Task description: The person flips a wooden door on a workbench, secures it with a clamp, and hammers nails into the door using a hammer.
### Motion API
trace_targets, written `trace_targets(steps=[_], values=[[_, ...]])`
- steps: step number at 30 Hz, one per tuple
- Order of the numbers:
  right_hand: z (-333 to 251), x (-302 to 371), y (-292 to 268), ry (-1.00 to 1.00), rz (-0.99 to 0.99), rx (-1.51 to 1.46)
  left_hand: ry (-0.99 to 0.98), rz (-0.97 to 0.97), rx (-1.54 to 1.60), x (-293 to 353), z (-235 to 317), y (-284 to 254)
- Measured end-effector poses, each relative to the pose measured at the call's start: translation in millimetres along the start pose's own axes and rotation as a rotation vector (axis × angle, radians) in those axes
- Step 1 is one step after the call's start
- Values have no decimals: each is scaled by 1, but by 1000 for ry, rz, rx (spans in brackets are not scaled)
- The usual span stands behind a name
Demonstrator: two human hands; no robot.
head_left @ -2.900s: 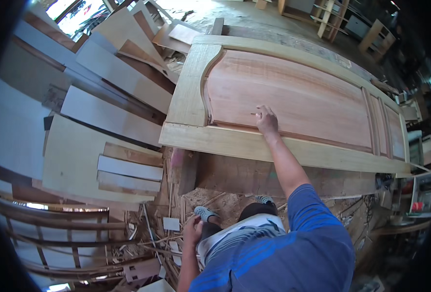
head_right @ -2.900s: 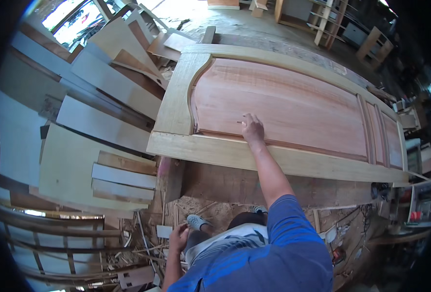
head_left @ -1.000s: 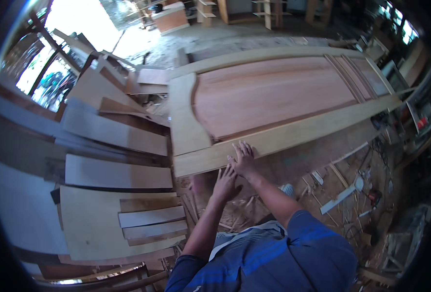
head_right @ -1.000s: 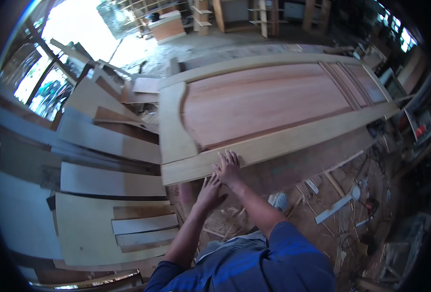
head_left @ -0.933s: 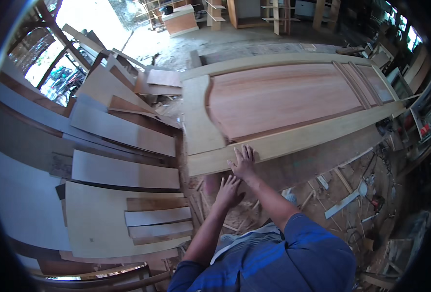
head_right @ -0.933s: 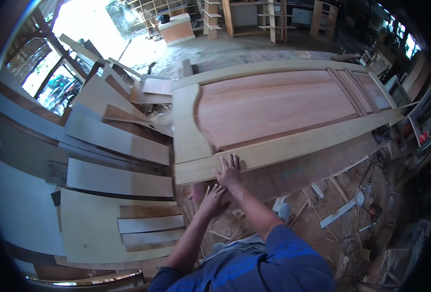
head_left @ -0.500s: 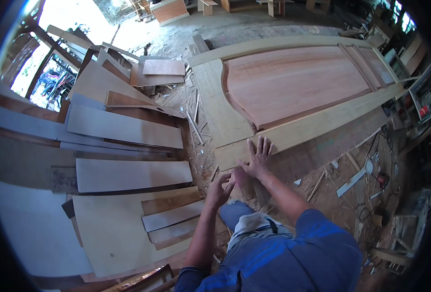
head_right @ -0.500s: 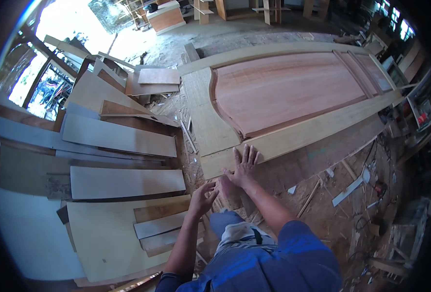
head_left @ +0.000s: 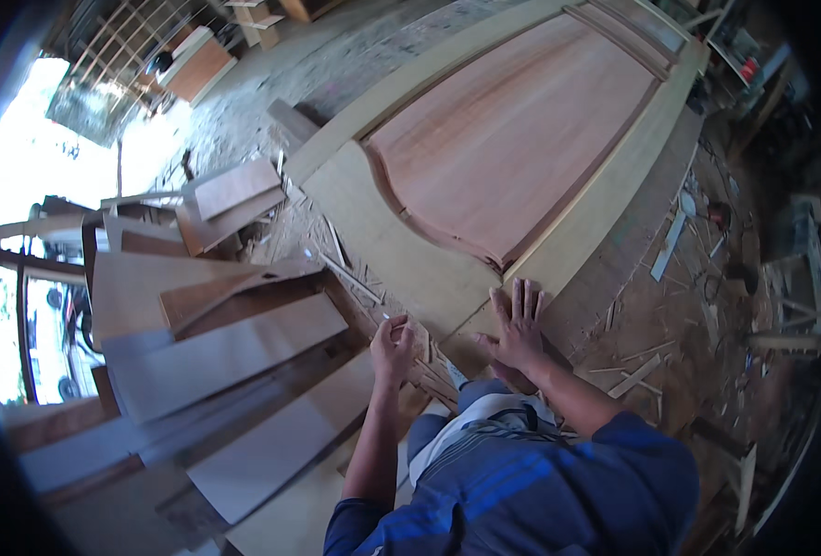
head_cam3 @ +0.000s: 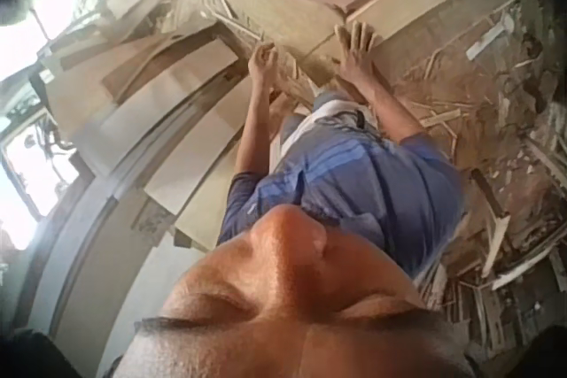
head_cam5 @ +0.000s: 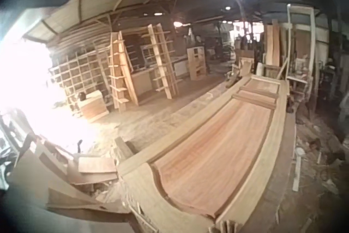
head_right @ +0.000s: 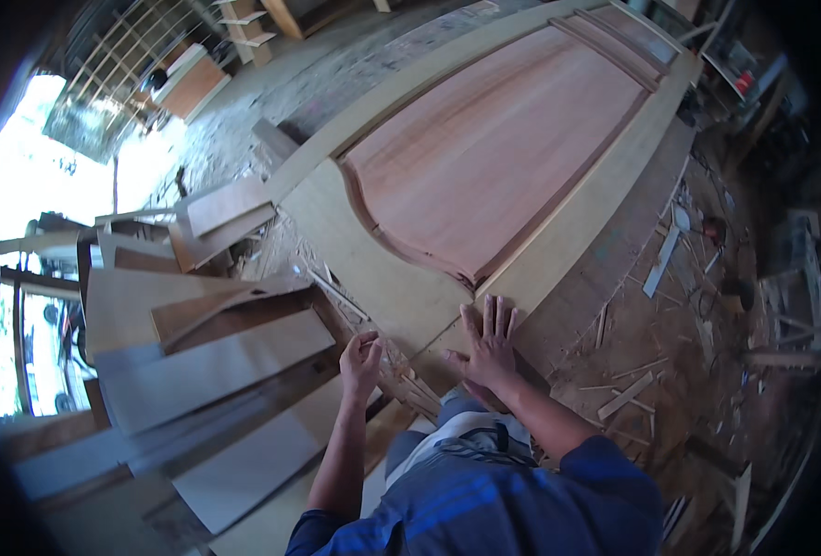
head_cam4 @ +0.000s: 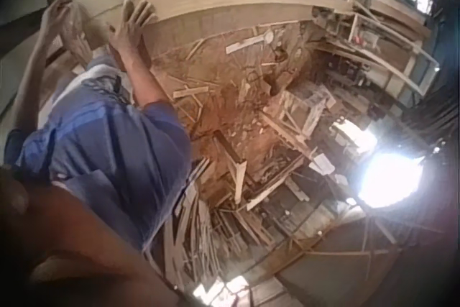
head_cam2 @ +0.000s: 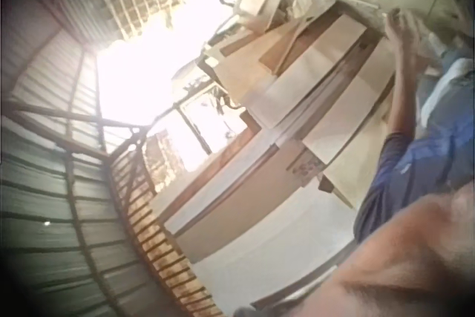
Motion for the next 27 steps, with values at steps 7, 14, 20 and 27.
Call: trace_targets(steps=[7, 14, 20, 27], values=[[-33, -21, 4, 217, 151, -26, 467, -41, -687, -114, 26, -32], [-60, -24, 22, 517, 397, 96, 766, -163, -843, -251, 27, -71], [-118, -13, 63, 1420, 764, -233, 548, 66, -798, -401, 15, -135], [-122, 3, 49, 1776, 517, -539, -249, -303, 410, -499, -42, -150]])
Point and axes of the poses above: each hand's wrist, its own x-axis away from the middle knuckle, its own y-axis out of the palm, z = x × y, the point moved 4 cm from there along -x, towards the middle knuckle, and after that the axes turned 8 degrees about -x, right-handed, at the moved point
